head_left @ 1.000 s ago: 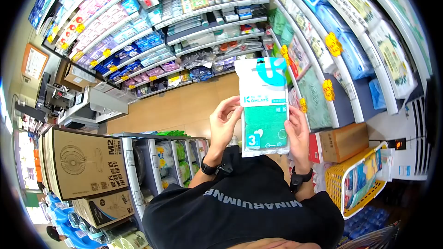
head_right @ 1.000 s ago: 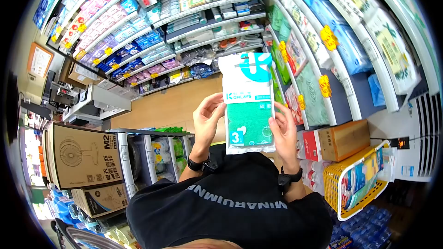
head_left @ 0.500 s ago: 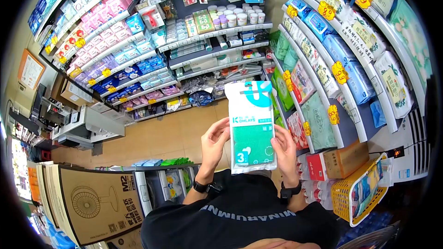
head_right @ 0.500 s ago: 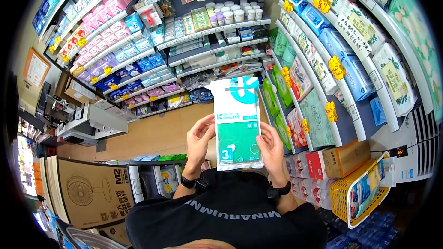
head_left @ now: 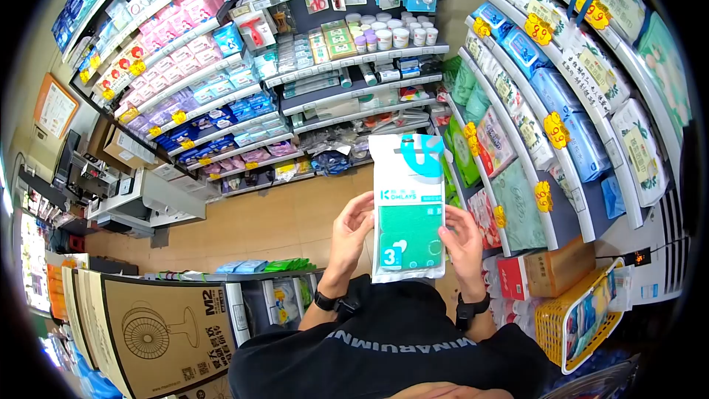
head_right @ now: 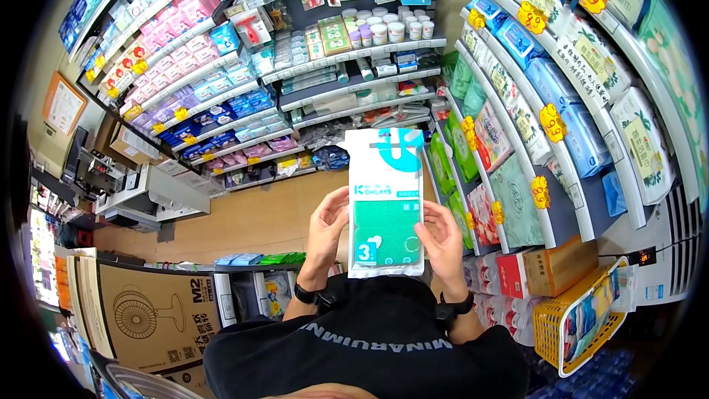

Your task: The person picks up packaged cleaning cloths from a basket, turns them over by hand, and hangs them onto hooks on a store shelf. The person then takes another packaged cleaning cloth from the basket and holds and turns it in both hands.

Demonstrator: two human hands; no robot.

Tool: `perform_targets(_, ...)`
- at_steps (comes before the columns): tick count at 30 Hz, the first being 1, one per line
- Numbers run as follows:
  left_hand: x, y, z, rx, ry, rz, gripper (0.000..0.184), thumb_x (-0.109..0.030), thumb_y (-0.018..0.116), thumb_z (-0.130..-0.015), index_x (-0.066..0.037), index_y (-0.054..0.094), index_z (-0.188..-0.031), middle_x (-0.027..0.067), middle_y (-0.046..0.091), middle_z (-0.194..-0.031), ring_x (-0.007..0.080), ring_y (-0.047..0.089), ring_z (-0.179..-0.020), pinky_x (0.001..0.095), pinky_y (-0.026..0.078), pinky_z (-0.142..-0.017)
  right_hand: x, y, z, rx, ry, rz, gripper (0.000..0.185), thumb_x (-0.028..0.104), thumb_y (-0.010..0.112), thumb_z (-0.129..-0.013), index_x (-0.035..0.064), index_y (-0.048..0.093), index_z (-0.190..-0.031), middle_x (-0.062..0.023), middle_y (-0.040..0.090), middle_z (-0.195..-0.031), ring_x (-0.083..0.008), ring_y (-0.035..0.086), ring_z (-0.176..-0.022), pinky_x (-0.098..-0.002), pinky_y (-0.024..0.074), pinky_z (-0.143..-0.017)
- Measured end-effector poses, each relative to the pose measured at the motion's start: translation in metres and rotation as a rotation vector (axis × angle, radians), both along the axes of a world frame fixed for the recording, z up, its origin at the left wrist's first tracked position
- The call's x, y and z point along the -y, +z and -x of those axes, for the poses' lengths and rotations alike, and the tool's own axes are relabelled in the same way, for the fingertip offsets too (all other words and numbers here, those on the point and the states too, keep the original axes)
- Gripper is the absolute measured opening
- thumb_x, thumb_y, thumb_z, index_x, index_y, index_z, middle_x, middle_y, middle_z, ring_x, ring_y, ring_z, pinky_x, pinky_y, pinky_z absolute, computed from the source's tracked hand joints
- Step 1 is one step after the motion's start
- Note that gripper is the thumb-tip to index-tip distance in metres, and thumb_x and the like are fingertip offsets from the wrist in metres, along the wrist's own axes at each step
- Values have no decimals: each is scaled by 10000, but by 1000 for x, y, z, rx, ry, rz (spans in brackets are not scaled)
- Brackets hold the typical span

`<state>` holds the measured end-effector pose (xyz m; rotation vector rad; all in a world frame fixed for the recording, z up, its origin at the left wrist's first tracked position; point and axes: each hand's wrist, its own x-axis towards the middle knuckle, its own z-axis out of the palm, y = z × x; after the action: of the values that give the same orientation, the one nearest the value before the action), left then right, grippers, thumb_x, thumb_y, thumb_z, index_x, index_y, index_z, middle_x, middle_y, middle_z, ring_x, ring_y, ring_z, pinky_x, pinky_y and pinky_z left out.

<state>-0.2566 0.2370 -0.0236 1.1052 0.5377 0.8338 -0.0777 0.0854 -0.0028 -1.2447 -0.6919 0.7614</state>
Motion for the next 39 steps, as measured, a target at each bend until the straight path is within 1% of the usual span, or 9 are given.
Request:
perform_targets(7,-10,-1,-7,0,-65,110,459,-136,621,-994,11,488,-1408,119,582,-1340,169,576,-1207,305,464,-1024,-13,-2,-10,-35,13,-20,445,-25,673,-906,-34,517,-1323,-109,612,-1192,-139,603,-1070,-261,491,-929)
perform_targets(10,-11,0,-12,15,-155,247,524,-270,592,-1012,-7,442,-1440,114,549,-1379,183,536,-1265,329,422,-1070,-17,-1,-11,-51,1,11,458,-24,668,-901,-31,503,-1328,-115,607,-1206,-157,596,-1097,-285,479,-968)
perform_targets(12,-10,-1,-16,64,-257,274,609,-419,526,-1020,-23,397,-1464,104,522,-1410,196,505,-1297,369,368,-1113,-21,-8,-13,-19,55,4,448,-30,689,-896,-20,503,-1303,-120,632,-1182,-155,615,-1069,-269,495,-921)
perform_targets(15,-8,3,-23,34,-360,341,646,-494,465,-1022,-45,380,-1480,89,515,-1426,208,487,-1311,401,330,-1135,-27,-15,-16,21,103,54,434,-17,703,-891,-12,516,-1283,-120,639,-1187,-162,618,-1074,-280,493,-925)
perform_targets(22,-12,-12,-32,126,-570,495,722,-603,484,-990,-100,391,-1500,88,488,-1459,215,480,-1307,447,371,-1103,-37,-16,-14,30,166,112,447,5,701,-904,-12,506,-1306,-135,626,-1234,-176,611,-1143,-301,472,-998)
perform_targets(32,-17,-22,-35,87,-620,427,771,-625,510,-970,-103,336,-1510,105,464,-1465,243,442,-1345,458,373,-1099,-43,-20,-17,103,274,136,426,-6,666,-924,-28,506,-1318,-136,628,-1251,-182,613,-1156,-309,481,-996)
perform_targets(37,-19,-18,-36,-88,-438,246,828,-501,648,-950,-58,249,-1524,144,429,-1462,253,449,-1345,432,423,-1068,-41,-7,-16,102,317,141,391,0,615,-953,-31,503,-1326,-139,607,-1273,-176,608,-1157,-300,484,-983)
perform_targets(38,-20,-20,-36,-101,-385,251,861,-410,720,-927,-14,233,-1516,169,414,-1462,256,468,-1327,417,444,-1053,-39,-7,-17,17,274,98,387,31,610,-967,-34,500,-1333,-134,609,-1271,-175,608,-1155,-299,482,-983)
perform_targets(39,-21,-19,-37,-100,-383,250,861,-410,720,-927,-14,233,-1516,169,414,-1462,256,468,-1327,417,444,-1053,-37,-7,-18,-67,231,55,386,62,604,-982,-37,498,-1339,-129,612,-1269,-174,608,-1153,-299,479,-983)
